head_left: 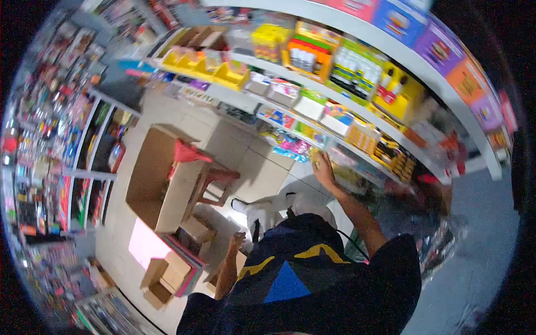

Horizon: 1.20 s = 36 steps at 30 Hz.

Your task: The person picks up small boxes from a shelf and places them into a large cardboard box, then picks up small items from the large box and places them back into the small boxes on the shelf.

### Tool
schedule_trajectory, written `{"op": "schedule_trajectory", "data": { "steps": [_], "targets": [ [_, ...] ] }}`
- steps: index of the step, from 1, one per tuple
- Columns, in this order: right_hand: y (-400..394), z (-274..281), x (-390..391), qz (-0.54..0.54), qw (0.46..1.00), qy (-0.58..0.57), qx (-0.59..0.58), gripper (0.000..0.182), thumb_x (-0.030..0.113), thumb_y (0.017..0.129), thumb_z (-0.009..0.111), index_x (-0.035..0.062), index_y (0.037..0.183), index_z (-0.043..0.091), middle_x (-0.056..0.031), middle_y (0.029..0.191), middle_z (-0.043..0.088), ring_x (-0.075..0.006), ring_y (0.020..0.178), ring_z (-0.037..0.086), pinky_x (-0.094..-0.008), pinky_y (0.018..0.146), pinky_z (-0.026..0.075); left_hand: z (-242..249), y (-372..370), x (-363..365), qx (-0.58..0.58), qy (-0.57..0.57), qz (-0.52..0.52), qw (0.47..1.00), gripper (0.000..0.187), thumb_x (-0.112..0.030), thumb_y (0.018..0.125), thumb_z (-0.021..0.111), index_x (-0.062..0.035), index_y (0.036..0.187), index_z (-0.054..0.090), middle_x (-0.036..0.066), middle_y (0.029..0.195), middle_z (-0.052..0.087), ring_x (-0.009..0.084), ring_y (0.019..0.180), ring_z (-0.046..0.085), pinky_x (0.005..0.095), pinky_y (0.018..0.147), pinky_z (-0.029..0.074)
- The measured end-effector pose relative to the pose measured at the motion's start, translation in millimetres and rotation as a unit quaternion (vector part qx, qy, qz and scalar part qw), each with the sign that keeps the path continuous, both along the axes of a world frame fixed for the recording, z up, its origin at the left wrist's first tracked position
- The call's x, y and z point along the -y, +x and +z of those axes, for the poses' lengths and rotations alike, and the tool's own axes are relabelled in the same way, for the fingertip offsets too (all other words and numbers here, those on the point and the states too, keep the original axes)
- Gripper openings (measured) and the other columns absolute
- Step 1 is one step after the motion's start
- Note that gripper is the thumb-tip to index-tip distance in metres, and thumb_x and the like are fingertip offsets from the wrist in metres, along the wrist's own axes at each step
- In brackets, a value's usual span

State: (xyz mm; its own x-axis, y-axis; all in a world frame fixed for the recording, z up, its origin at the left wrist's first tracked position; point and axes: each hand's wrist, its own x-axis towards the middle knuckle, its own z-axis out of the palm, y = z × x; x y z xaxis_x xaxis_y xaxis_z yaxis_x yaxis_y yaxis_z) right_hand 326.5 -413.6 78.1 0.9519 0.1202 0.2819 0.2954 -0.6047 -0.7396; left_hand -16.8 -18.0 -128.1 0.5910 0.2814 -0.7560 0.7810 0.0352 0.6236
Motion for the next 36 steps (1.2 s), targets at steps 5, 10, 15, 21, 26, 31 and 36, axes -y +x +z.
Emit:
{"op": "schedule_trajectory", "data": {
  "steps": [5,10,15,21,26,31,36],
  "targets": [
    [-26.5,-12.8,-66.0,0.254,0.962,0.001,-0.1,0.022,0.001,0.071,0.057,0.0054,0.092,0.052,-0.0136,0.1,0.045,-0.0327,0.095,0.05,-0.038,0.08,0.043,6.4,-28.6,-34.4,0.134,-0.052,0.052,0.988,0.035,-0.035,0.074,0.066,-0.007,0.093,0.058,0.012,0.086,0.059,0.0202,0.077,0.058,0.0353,0.063,0.047],
    [-23.9,-16.4,-129.7,0.352,0.926,-0.035,-0.128,0.024,0.0,0.069,0.059,0.0073,0.092,0.053,-0.0126,0.099,0.045,-0.0311,0.094,0.05,-0.0362,0.079,0.044,26.7,-62.2,-24.0,-0.032,0.163,0.01,0.986,0.033,-0.025,0.077,0.063,-0.0086,0.103,0.053,0.011,0.099,0.057,0.0236,0.083,0.057,0.04,0.067,0.046],
    [-11.9,-12.2,-190.9,0.391,0.902,-0.062,-0.172,0.025,0.001,0.071,0.06,0.0076,0.093,0.053,-0.0113,0.101,0.045,-0.0292,0.091,0.052,-0.0346,0.078,0.044,86.2,-88.7,-2.0,0.245,0.26,0.086,0.93,0.022,-0.018,0.078,0.061,-0.0025,0.094,0.056,0.01,0.077,0.057,0.022,0.07,0.052,0.0327,0.065,0.044],
    [-11.0,-17.7,-266.4,0.445,0.88,-0.056,-0.159,0.021,0.003,0.073,0.059,0.006,0.092,0.054,-0.0121,0.1,0.045,-0.0269,0.083,0.054,-0.0355,0.071,0.045,181.5,-37.7,-31.7,0.045,0.448,0.242,0.859,0.041,-0.014,0.074,0.064,-0.0014,0.108,0.046,0.016,0.104,0.048,0.0294,0.094,0.046,0.037,0.082,0.038],
    [-16.4,0.4,-346.9,0.501,0.851,-0.046,-0.15,0.016,0.002,0.075,0.055,0.0043,0.091,0.055,-0.0102,0.092,0.05,-0.0223,0.079,0.056,-0.03,0.063,0.048,238.7,15.6,-122.1,0.13,0.579,0.197,0.781,0.054,-0.016,0.071,0.066,-0.0023,0.116,0.041,0.02,0.12,0.039,0.0371,0.112,0.037,0.0414,0.095,0.03],
    [-23.6,48.5,-452.9,0.553,0.823,-0.034,-0.125,0.013,0.004,0.079,0.055,0.0021,0.091,0.056,-0.01,0.089,0.053,-0.021,0.072,0.057,-0.0315,0.061,0.047,300.8,69.5,-213.4,0.246,0.56,0.133,0.78,0.062,-0.026,0.068,0.071,-0.0034,0.117,0.042,0.019,0.118,0.043,0.0352,0.111,0.04,0.0435,0.095,0.029],
    [-20.5,81.4,-524.2,0.556,0.83,-0.003,0.049,0.014,0.011,0.08,0.054,0.0033,0.09,0.056,-0.0137,0.089,0.053,-0.0324,0.086,0.052,-0.0391,0.08,0.041,286.5,99.4,-283.6,0.197,0.56,-0.063,0.802,0.066,-0.041,0.069,0.067,-0.0052,0.119,0.043,0.016,0.119,0.044,0.0316,0.109,0.044,0.0422,0.088,0.036]
  ]
}}
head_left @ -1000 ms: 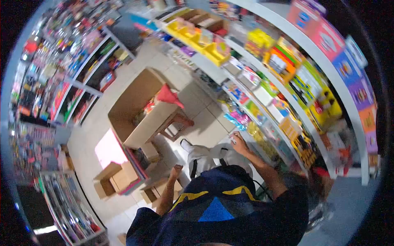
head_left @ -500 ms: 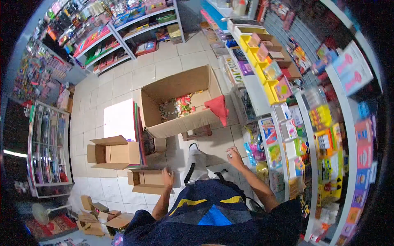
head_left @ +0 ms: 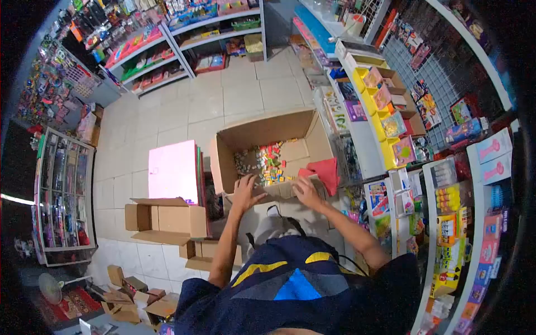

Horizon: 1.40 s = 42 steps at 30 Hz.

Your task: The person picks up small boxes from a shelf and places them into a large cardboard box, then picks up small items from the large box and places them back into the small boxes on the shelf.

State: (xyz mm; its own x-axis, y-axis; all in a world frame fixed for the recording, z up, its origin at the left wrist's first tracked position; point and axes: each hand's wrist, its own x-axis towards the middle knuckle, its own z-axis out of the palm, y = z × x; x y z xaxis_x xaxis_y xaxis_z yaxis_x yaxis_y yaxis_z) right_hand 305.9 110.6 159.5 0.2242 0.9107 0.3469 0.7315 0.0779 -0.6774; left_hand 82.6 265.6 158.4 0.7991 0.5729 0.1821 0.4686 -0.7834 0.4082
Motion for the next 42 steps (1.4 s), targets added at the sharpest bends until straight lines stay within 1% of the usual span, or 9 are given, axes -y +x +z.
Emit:
{"op": "schedule_trajectory", "data": {
  "steps": [7,8,10,12,15,19,23,27,42],
  "targets": [
    [57.2,1.6,-38.5,-0.018,0.978,-0.196,0.067,0.019,0.02,0.08,0.052,0.0064,0.093,0.058,-0.0166,0.098,0.055,-0.0337,0.097,0.05,-0.0425,0.084,0.038,-30.4,16.0,-8.2,-0.253,-0.118,-0.008,0.96,0.047,-0.04,0.07,0.065,-0.0149,0.109,0.056,0.016,0.094,0.06,0.0316,0.08,0.061,0.0424,0.062,0.048],
    [64.2,-3.5,-42.4,-0.009,0.959,-0.271,0.081,0.021,0.022,0.08,0.051,0.0069,0.094,0.058,-0.0167,0.099,0.056,-0.0334,0.096,0.051,-0.0427,0.084,0.039,-28.5,14.4,-6.5,-0.197,-0.094,0.005,0.976,0.037,-0.04,0.071,0.063,-0.0149,0.099,0.061,0.014,0.073,0.062,0.0303,0.069,0.062,0.0424,0.058,0.048],
    [76.4,-8.7,-60.3,0.044,0.899,-0.427,0.081,0.028,0.027,0.08,0.047,0.0065,0.095,0.058,-0.0169,0.092,0.06,-0.0328,0.091,0.056,-0.0428,0.078,0.042,-31.2,14.7,-7.9,-0.201,-0.093,0.019,0.975,0.033,-0.04,0.072,0.062,-0.0139,0.092,0.063,0.014,0.069,0.061,0.0302,0.065,0.061,0.0428,0.056,0.047],
    [98.2,-75.3,-74.2,0.097,0.9,-0.422,0.043,0.027,0.027,0.08,0.048,0.0058,0.093,0.058,-0.0151,0.083,0.061,-0.0296,0.08,0.059,-0.0405,0.069,0.046,-24.9,21.5,-10.3,-0.189,-0.091,0.053,0.976,0.027,-0.039,0.073,0.061,-0.0129,0.08,0.065,0.016,0.066,0.06,0.0302,0.062,0.06,0.043,0.054,0.046],
    [119.9,-104.3,-97.9,0.097,0.841,-0.532,-0.017,0.028,0.028,0.075,0.052,0.0062,0.091,0.059,-0.0155,0.086,0.063,-0.0276,0.081,0.061,-0.0389,0.069,0.047,-24.9,24.0,-14.9,-0.239,-0.173,0.042,0.954,0.01,-0.011,0.076,0.051,-0.004,0.078,0.058,0.017,0.075,0.057,0.0344,0.07,0.057,0.0466,0.06,0.04],
    [155.5,-174.6,-131.6,0.059,0.744,-0.653,-0.126,0.029,0.028,0.072,0.053,0.0063,0.089,0.061,-0.0153,0.089,0.063,-0.0258,0.082,0.062,-0.0373,0.071,0.047,-55.7,16.2,-13.9,-0.24,-0.111,0.052,0.963,0.031,-0.041,0.076,0.057,-0.0122,0.08,0.066,0.015,0.07,0.061,0.0295,0.064,0.06,0.0422,0.055,0.045],
    [176.3,-210.1,-153.4,0.009,0.839,-0.541,-0.06,0.024,0.024,0.078,0.057,0.004,0.09,0.059,-0.0067,0.065,0.06,-0.0156,0.054,0.056,-0.0312,0.048,0.046,-17.8,33.2,-20.5,-0.317,-0.15,0.034,0.936,0.026,-0.037,0.077,0.056,-0.0139,0.084,0.066,0.015,0.073,0.061,0.0304,0.067,0.06,0.041,0.056,0.045],
    [184.7,-250.1,-186.8,-0.055,0.874,-0.48,-0.039,0.026,0.025,0.076,0.058,0.0036,0.09,0.059,-0.0078,0.067,0.06,-0.0171,0.057,0.057,-0.0319,0.051,0.046,-3.5,42.7,-29.4,-0.344,-0.213,0.049,0.913,0.028,-0.029,0.075,0.058,-0.0276,0.103,0.062,0.009,0.083,0.064,0.0281,0.076,0.061,0.0415,0.062,0.047],
    [175.4,-317.6,-245.8,-0.171,0.912,-0.37,-0.043,0.034,0.027,0.07,0.064,0.0019,0.092,0.057,-0.0121,0.076,0.061,-0.023,0.068,0.059,-0.0345,0.061,0.048,-0.9,52.9,-45.4,-0.393,-0.296,0.038,0.87,0.04,-0.016,0.07,0.06,-0.0259,0.108,0.059,0.005,0.095,0.063,0.0238,0.085,0.06,0.0387,0.067,0.048]
  ]
}}
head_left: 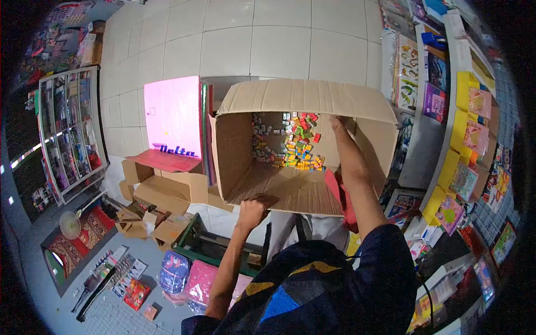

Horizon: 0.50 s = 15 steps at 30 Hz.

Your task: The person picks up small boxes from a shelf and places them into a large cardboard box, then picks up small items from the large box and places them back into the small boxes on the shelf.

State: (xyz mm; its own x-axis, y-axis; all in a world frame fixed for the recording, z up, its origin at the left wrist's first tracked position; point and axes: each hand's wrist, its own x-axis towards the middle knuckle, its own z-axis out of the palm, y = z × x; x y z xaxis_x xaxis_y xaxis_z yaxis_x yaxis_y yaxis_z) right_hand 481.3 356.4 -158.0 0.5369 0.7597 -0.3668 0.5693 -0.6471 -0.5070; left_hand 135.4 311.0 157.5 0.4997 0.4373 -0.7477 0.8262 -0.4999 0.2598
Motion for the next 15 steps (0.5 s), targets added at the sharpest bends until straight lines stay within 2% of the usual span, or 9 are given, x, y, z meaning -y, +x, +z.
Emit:
{"op": "schedule_trajectory", "data": {
  "steps": [4,7,11,13,15],
  "targets": [
    [0.0,-4.6,-1.0,-0.008,0.999,0.041,0.011,0.037,0.028,0.068,0.065,0.0014,0.093,0.057,-0.0133,0.079,0.062,-0.0246,0.071,0.06,-0.0352,0.063,0.048,-4.6,-1.3,3.1,-0.026,-0.005,0.007,1.0,0.042,-0.013,0.068,0.06,-0.0228,0.109,0.059,0.003,0.098,0.062,0.0223,0.09,0.059,0.0379,0.069,0.048],
    [-0.4,-9.2,1.2,-0.011,0.997,0.077,0.02,0.039,0.028,0.067,0.066,0.0011,0.093,0.056,-0.0141,0.08,0.062,-0.0257,0.073,0.06,-0.0357,0.065,0.048,-9.4,-3.8,2.3,0.054,-0.002,0.038,0.998,0.043,-0.012,0.068,0.061,-0.0218,0.109,0.058,0.004,0.101,0.061,0.0225,0.093,0.058,0.0377,0.069,0.048],
    [-0.8,-14.4,2.3,-0.007,0.985,0.168,0.038,0.042,0.029,0.065,0.068,0.0006,0.094,0.056,-0.0153,0.083,0.062,-0.0273,0.076,0.061,-0.0364,0.068,0.049,-13.7,-9.3,4.1,0.131,0.045,0.021,0.99,0.04,-0.012,0.067,0.061,-0.0201,0.106,0.06,0.003,0.104,0.06,0.0214,0.094,0.057,0.0359,0.07,0.048],
    [-3.2,-17.9,2.2,-0.003,0.974,0.223,0.04,0.043,0.029,0.065,0.069,0.0004,0.094,0.056,-0.0159,0.084,0.062,-0.0281,0.078,0.061,-0.0367,0.069,0.049,-8.9,-5.7,2.4,0.118,0.043,0.025,0.992,0.039,-0.011,0.066,0.061,-0.0194,0.105,0.061,0.004,0.102,0.061,0.0215,0.092,0.058,0.0356,0.069,0.048],
    [-7.8,-20.6,10.0,-0.021,0.974,0.222,0.034,0.044,0.029,0.064,0.069,0.0002,0.094,0.055,-0.0164,0.085,0.062,-0.0288,0.079,0.062,-0.037,0.07,0.049,-5.7,-3.2,3.0,0.104,0.039,0.03,0.993,0.038,-0.011,0.066,0.062,-0.0189,0.104,0.061,0.004,0.1,0.062,0.0218,0.091,0.058,0.0358,0.068,0.048]
  ]
}}
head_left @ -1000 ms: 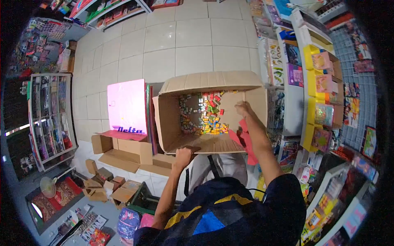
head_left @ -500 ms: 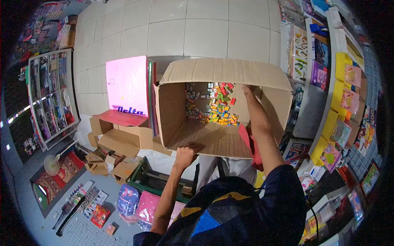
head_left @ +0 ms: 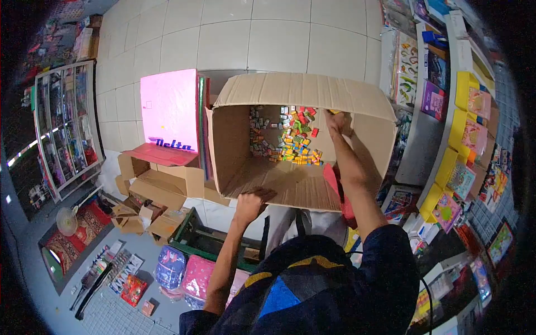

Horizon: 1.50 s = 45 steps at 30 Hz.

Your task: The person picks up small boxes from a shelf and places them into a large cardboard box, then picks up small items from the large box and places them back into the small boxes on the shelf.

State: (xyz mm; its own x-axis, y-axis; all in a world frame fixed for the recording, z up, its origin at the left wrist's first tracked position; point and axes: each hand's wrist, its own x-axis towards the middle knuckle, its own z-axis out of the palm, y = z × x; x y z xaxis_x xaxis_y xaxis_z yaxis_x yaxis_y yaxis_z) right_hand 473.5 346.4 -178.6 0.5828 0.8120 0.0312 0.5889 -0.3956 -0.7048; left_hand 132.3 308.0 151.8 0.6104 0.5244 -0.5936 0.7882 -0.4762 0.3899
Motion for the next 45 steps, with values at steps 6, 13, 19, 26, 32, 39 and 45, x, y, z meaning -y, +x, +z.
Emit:
{"op": "schedule_trajectory", "data": {
  "steps": [6,13,19,26,32,39,45],
  "targets": [
    [-50.5,74.5,19.3,-0.085,0.961,-0.235,-0.118,0.053,0.028,0.065,0.071,-0.0019,0.102,0.049,-0.0169,0.082,0.062,-0.0285,0.073,0.061,-0.0368,0.067,0.049,4.0,-0.8,2.1,-0.023,-0.038,0.0,0.999,0.038,-0.016,0.069,0.062,-0.0183,0.107,0.059,0.007,0.098,0.061,0.0243,0.089,0.058,0.0378,0.068,0.048],
    [-90.3,180.8,13.1,0.222,0.937,-0.055,-0.265,0.065,0.021,0.065,0.074,0.0003,0.115,0.038,-0.0134,0.081,0.058,-0.0178,0.065,0.057,-0.0308,0.062,0.048,29.9,3.1,2.8,0.147,-0.043,0.152,0.976,0.045,-0.03,0.078,0.061,-0.0098,0.117,0.05,0.019,0.102,0.059,0.0292,0.097,0.056,0.0388,0.079,0.046],
    [-131.3,326.9,6.1,0.346,0.91,-0.017,-0.229,0.077,0.018,0.064,0.075,0.0015,0.125,0.031,-0.0142,0.101,0.052,-0.0183,0.078,0.055,-0.0298,0.069,0.048,35.8,29.7,-8.7,0.419,-0.077,0.439,0.791,0.041,-0.021,0.084,0.057,-0.0021,0.119,0.046,0.013,0.103,0.058,0.0172,0.094,0.056,0.0279,0.079,0.044],
    [-162.4,413.1,37.0,0.388,0.903,0.058,-0.174,0.071,0.01,0.062,0.073,0.0034,0.122,0.035,-0.012,0.092,0.051,-0.0189,0.076,0.054,-0.0294,0.067,0.047,66.3,30.7,-3.3,0.513,-0.162,0.491,0.685,0.03,-0.018,0.085,0.058,0.002,0.107,0.057,0.001,0.084,0.06,0.0056,0.072,0.052,0.0189,0.064,0.042],
    [-160.5,449.5,50.2,0.427,0.885,0.055,-0.175,0.066,0.016,0.07,0.069,0.0053,0.124,0.034,-0.0135,0.088,0.051,-0.0194,0.077,0.054,-0.031,0.068,0.046,76.9,14.4,-0.9,0.507,-0.184,0.459,0.706,0.026,-0.018,0.085,0.057,-0.0005,0.105,0.059,-0.001,0.087,0.061,0.0054,0.073,0.053,0.0189,0.061,0.041],
    [-172.3,442.4,75.6,0.305,0.888,0.071,-0.336,0.04,0.01,0.082,0.059,0.0028,0.117,0.041,-0.0103,0.098,0.054,-0.0121,0.08,0.057,-0.0254,0.069,0.049,97.0,8.8,11.5,0.512,-0.126,0.34,0.778,0.025,-0.012,0.083,0.058,0.0038,0.103,0.058,0.007,0.097,0.057,0.0138,0.083,0.058,0.0249,0.075,0.048],
    [-169.5,436.5,91.5,0.266,0.88,0.106,-0.38,0.034,0.01,0.083,0.059,0.0017,0.114,0.049,-0.0072,0.094,0.058,-0.0067,0.076,0.055,-0.0207,0.062,0.047,109.0,9.8,27.5,0.568,-0.166,0.385,0.708,0.025,-0.008,0.076,0.066,0.0024,0.097,0.059,0.008,0.082,0.062,0.0118,0.072,0.059,0.023,0.066,0.048]
  ]
}}
